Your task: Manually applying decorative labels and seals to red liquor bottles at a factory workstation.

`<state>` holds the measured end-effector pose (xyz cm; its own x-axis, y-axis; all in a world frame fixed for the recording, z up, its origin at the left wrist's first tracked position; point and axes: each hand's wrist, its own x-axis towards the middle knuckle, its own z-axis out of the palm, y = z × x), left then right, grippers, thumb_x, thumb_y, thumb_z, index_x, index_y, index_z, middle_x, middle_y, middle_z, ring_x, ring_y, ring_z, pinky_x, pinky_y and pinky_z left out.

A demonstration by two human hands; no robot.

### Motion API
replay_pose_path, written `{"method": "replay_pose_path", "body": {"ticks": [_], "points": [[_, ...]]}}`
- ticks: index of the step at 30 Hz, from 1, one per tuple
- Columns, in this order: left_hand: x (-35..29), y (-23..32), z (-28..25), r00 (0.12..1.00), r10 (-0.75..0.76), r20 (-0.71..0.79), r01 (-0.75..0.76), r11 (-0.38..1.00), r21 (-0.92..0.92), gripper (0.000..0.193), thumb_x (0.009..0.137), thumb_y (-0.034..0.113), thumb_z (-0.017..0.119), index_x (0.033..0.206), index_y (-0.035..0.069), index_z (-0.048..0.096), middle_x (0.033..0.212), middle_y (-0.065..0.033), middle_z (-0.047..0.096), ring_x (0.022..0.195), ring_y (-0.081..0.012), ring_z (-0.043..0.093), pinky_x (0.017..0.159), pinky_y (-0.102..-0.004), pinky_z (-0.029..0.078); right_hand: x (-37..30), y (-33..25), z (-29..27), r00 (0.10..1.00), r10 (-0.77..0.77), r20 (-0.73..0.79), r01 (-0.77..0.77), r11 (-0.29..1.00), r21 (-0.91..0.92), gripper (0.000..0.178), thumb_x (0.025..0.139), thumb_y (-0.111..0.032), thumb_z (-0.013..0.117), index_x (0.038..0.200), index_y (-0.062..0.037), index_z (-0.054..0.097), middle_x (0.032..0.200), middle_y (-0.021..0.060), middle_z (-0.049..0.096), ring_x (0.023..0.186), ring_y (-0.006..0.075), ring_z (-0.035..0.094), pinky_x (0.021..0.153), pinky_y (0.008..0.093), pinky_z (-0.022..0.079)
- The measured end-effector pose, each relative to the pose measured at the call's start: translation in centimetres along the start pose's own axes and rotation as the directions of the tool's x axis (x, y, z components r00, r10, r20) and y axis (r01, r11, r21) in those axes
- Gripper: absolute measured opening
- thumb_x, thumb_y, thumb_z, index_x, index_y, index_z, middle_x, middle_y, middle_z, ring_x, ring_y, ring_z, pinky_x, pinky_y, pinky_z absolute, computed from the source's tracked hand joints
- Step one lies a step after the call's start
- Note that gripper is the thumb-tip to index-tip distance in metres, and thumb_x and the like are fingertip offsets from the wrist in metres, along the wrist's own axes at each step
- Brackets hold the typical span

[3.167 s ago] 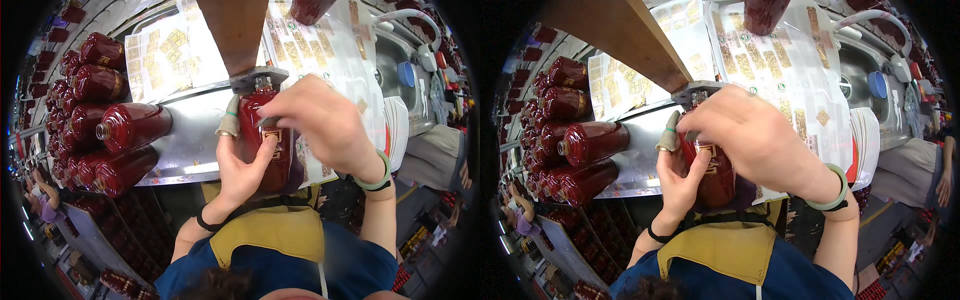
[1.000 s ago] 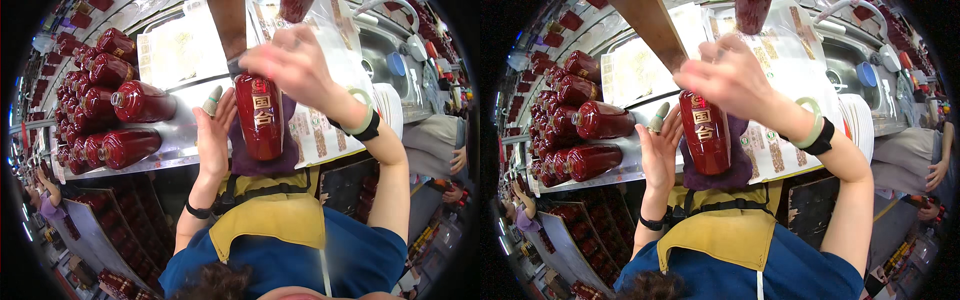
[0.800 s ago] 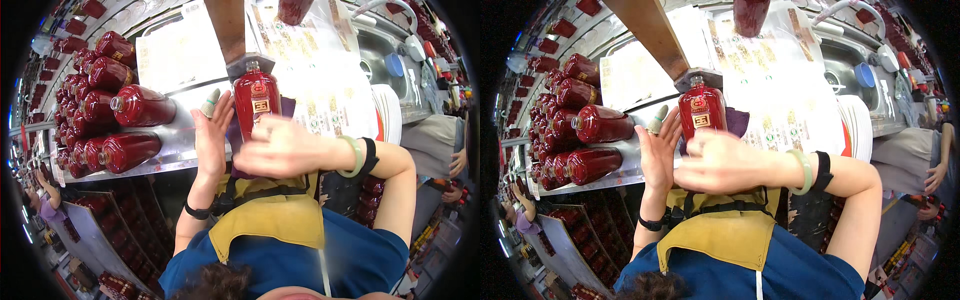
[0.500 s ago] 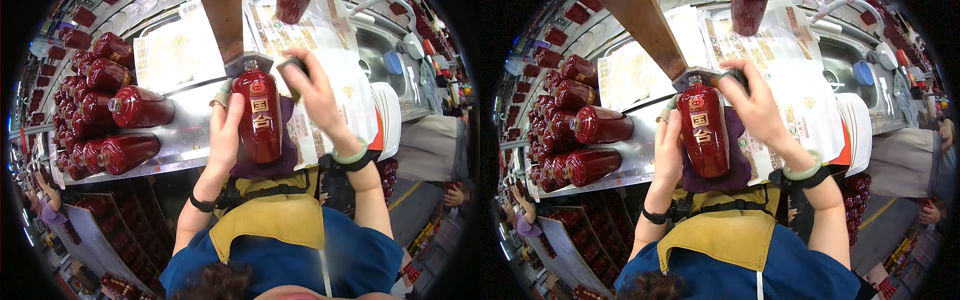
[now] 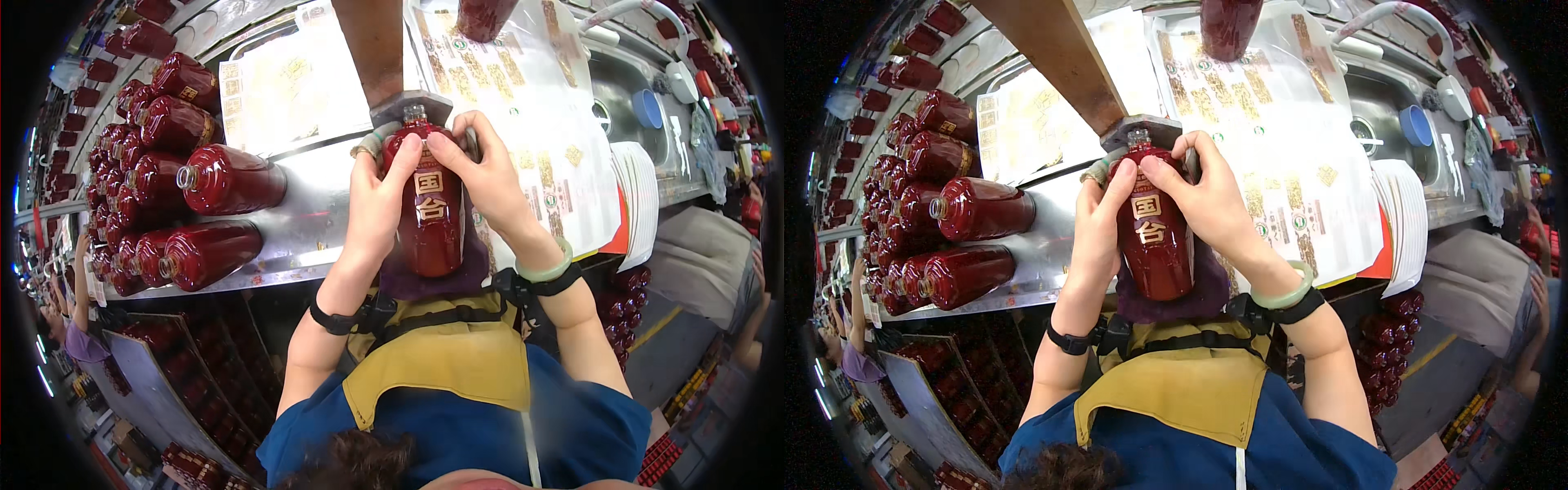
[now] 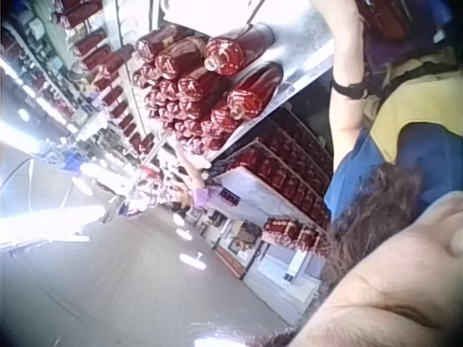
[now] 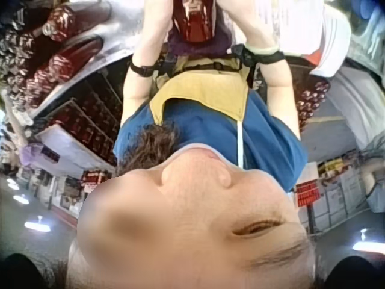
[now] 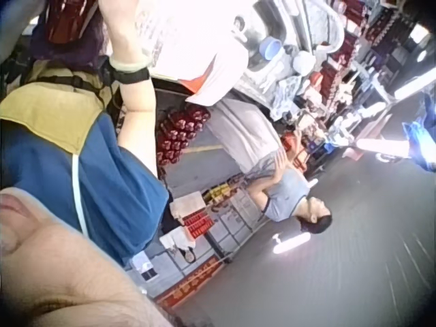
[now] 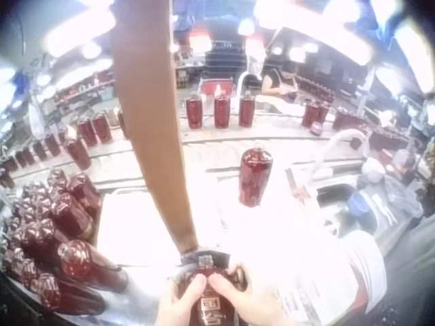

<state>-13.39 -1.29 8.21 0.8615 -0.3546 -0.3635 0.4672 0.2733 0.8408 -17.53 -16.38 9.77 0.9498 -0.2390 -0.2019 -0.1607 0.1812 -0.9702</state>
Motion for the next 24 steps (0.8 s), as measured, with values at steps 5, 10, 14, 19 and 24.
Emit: {"method": "replay_pose_path", "body": {"ticks": [5, 10, 14, 19, 24], "points": [[-0.1, 0.1, 0.0, 0.998, 0.047, 0.049, -0.044, 0.998, -0.055, 0.050, 0.100, 0.026, 0.070, 0.134, -0.005, 0.052, 0.123, -0.0139, 0.065, 0.109, -0.0164, 0.064, 0.094, -0.0308, 0.053, 0.1, 0.1, 0.1, 1.000, -0.019, 0.024, 0.018, 0.999, 0.038, 0.029, 0.097, -0.021, 0.075, 0.102, -0.0081, 0.049, 0.093, -0.0003, 0.058, 0.083, 0.0047, 0.054, 0.073, 0.0227, 0.049], [-0.2, 0.1, -0.2, 0.997, 0.030, 0.070, -0.027, 0.998, -0.050, 0.051, 0.102, 0.027, 0.067, 0.137, -0.006, 0.050, 0.127, -0.0153, 0.063, 0.114, -0.0170, 0.062, 0.097, -0.0314, 0.052, 0.0, 0.0, -0.4, 0.998, 0.054, 0.033, -0.055, 0.998, 0.022, 0.018, 0.101, -0.020, 0.069, 0.102, -0.0115, 0.053, 0.087, -0.0063, 0.053, 0.082, 0.0022, 0.047, 0.074, 0.0207, 0.039], [-1.3, -0.5, -1.1, 0.882, 0.464, 0.077, -0.467, 0.843, 0.268, 0.056, 0.106, 0.031, 0.058, 0.143, -0.010, 0.048, 0.139, -0.0211, 0.057, 0.129, -0.0251, 0.055, 0.110, -0.0381, 0.043, -0.2, -0.3, -2.0, 0.998, 0.054, 0.043, -0.055, 0.998, 0.014, 0.023, 0.105, -0.028, 0.063, 0.117, -0.0098, 0.058, 0.087, -0.0072, 0.051, 0.082, 0.0027, 0.046, 0.075, 0.0203, 0.038], [-0.3, 1.8, -2.5, 0.524, 0.537, 0.661, -0.792, 0.021, 0.610, 0.055, 0.080, 0.038, 0.076, 0.124, 0.005, 0.072, 0.138, -0.0190, 0.057, 0.124, -0.0431, 0.055, 0.100, -0.0490, 0.050, 0.0, -1.4, -3.6, 1.000, -0.005, 0.017, 0.006, 1.000, -0.012, 0.038, 0.109, -0.036, 0.052, 0.131, -0.0050, 0.057, 0.094, -0.0034, 0.055, 0.088, 0.0040, 0.049, 0.081, 0.0211, 0.041], [0.9, 1.7, -3.1, 0.629, 0.471, 0.619, -0.742, 0.127, 0.658, 0.066, 0.100, 0.057, 0.052, 0.129, 0.000, 0.068, 0.137, -0.0210, 0.058, 0.123, -0.0402, 0.057, 0.106, -0.0484, 0.044, -0.3, -2.3, -4.0, 0.989, -0.146, -0.015, 0.142, 0.979, -0.144, 0.031, 0.109, -0.019, 0.049, 0.134, -0.0020, 0.054, 0.098, -0.0003, 0.060, 0.098, 0.0079, 0.056, 0.091, 0.0248, 0.046]]}}
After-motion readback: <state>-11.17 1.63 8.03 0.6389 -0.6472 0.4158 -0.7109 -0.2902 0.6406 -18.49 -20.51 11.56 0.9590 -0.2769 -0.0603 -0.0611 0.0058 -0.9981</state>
